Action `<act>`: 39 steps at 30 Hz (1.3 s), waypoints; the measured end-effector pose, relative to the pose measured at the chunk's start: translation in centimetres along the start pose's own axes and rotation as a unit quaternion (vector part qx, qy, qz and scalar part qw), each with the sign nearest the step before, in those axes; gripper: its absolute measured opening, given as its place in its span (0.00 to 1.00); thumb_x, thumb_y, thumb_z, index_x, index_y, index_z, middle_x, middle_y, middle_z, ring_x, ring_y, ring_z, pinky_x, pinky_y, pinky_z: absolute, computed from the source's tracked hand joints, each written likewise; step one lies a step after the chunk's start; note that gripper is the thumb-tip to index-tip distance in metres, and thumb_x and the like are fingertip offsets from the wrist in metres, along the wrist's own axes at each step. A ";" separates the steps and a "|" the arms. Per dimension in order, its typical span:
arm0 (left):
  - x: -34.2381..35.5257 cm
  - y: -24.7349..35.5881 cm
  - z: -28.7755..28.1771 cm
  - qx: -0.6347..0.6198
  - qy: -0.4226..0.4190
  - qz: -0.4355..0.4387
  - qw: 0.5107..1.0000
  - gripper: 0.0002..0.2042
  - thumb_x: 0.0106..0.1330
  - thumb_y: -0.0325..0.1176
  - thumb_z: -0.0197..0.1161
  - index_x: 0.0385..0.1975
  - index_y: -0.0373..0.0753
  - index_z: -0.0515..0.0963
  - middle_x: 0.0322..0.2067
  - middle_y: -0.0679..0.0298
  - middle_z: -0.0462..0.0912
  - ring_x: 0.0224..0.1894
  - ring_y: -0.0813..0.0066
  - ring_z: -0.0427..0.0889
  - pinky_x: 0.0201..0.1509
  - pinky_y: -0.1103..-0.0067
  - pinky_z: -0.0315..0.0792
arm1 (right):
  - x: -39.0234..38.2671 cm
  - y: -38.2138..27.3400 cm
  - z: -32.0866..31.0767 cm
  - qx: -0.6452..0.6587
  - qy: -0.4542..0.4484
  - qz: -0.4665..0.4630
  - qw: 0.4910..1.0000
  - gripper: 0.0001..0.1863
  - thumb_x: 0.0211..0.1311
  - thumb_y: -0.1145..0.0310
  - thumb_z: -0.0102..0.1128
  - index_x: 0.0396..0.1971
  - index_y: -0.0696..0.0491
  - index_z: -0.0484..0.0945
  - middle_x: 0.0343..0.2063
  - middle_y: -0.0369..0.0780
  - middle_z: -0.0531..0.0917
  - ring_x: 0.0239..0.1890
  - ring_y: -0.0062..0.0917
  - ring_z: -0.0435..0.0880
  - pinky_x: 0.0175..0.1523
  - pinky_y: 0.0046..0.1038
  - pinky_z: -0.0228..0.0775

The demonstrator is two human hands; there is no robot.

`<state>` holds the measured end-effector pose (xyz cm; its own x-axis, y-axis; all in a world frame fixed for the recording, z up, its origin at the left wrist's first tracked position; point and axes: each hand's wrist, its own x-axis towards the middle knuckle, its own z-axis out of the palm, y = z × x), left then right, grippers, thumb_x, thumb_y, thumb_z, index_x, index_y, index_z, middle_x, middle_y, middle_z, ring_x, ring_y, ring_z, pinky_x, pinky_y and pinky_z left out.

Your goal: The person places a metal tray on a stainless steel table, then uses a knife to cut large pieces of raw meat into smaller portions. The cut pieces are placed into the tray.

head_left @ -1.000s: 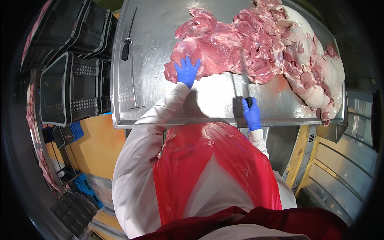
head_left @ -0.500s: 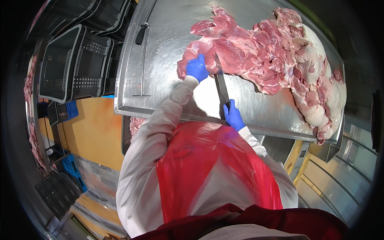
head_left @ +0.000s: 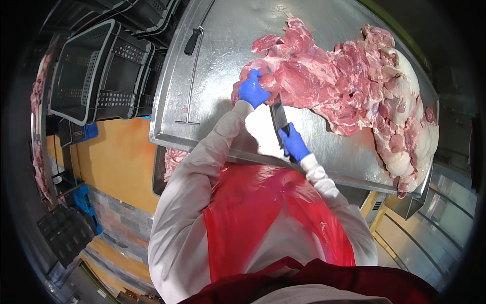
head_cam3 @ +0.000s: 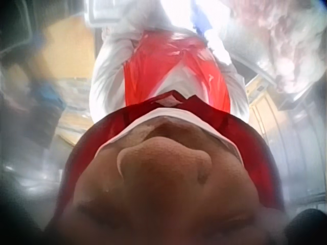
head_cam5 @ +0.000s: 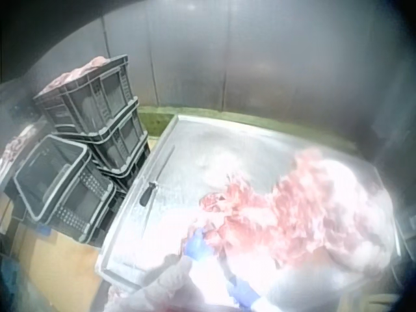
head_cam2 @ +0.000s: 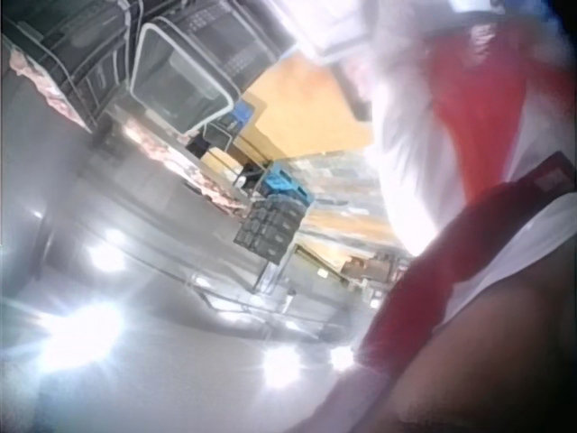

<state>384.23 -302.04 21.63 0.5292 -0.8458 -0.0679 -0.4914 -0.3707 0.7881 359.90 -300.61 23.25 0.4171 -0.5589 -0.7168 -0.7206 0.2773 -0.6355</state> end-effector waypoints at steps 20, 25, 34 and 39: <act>-2.8 -8.2 -1.4 -0.417 0.112 -0.047 0.901 0.25 0.41 0.18 0.66 0.44 0.34 0.71 0.37 0.64 0.78 0.38 0.75 0.77 0.44 0.76 0.76 | 8.9 -8.4 3.8 0.020 -0.003 -0.064 0.998 0.24 0.65 0.54 0.57 0.53 0.52 0.65 0.25 0.40 0.74 0.19 0.22 0.71 0.22 0.27 0.65; -1.3 -12.2 -5.1 -0.627 0.119 -0.138 0.758 0.16 0.46 0.26 0.60 0.38 0.36 0.76 0.34 0.63 0.79 0.40 0.67 0.79 0.45 0.74 0.74 | 6.5 -2.8 4.6 0.022 -0.006 -0.092 0.995 0.17 0.68 0.59 0.57 0.44 0.55 0.66 0.15 0.40 0.74 0.07 0.21 0.68 0.12 0.25 0.63; -4.1 -7.7 -16.8 -0.664 0.044 -0.074 0.743 0.21 0.48 0.32 0.55 0.45 0.34 0.75 0.44 0.53 0.78 0.49 0.59 0.78 0.54 0.66 0.75 | -4.5 3.7 4.8 0.028 -0.005 -0.001 1.000 0.16 0.65 0.59 0.61 0.43 0.54 0.72 0.19 0.38 0.77 0.12 0.19 0.72 0.16 0.25 0.65; -6.3 -3.8 -14.8 -0.553 0.013 0.042 0.832 0.17 0.47 0.28 0.57 0.40 0.34 0.78 0.39 0.61 0.80 0.40 0.71 0.80 0.46 0.73 0.76 | -13.5 7.5 2.9 0.099 0.264 -0.091 0.955 0.12 0.63 0.62 0.63 0.38 0.56 0.76 0.22 0.36 0.79 0.17 0.17 0.72 0.21 0.24 0.65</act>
<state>392.99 -289.68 28.10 0.5475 -0.8366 0.0176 0.4014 0.2810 0.8717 350.47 -288.73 27.32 0.1501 -0.9135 -0.3780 -0.5217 0.2516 -0.8152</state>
